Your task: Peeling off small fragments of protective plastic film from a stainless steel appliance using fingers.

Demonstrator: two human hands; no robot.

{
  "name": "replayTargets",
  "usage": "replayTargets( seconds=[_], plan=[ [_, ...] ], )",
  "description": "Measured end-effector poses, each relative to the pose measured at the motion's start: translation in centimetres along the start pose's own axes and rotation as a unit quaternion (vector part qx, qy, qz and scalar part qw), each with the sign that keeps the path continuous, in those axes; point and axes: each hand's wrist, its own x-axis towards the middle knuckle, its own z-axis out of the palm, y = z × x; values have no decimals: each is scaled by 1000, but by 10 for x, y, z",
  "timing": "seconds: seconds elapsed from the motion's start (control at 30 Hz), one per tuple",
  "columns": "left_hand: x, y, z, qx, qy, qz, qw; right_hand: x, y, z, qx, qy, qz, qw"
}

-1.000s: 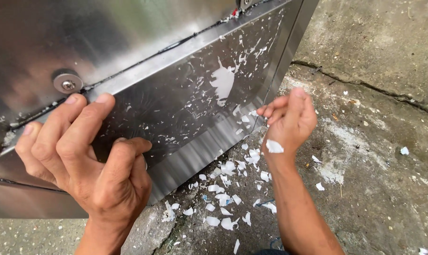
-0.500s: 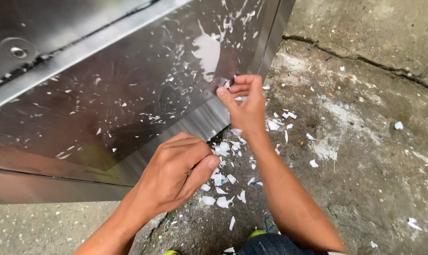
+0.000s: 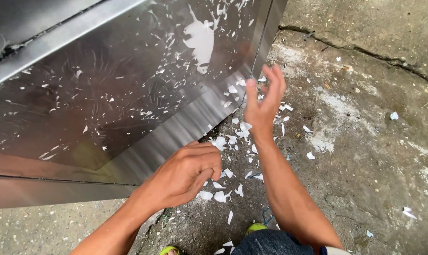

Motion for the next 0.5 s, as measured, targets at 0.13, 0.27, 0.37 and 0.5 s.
replayTargets(
  seconds=[0.13, 0.27, 0.37, 0.5],
  plan=[
    [0, 0, 5, -30, -24, -5, 999, -56, 9, 9, 165, -119, -88, 975],
    [-4, -5, 8, 12, -19, -10, 1000, -142, 74, -2, -132, -364, 140, 912],
    [-4, -9, 7, 5, -68, -51, 996, -107, 74, -2, -220, -296, 110, 923],
    [-8, -24, 12, -2, -171, -162, 972, -38, 3, 3, -34, -122, 86, 988]
  ],
)
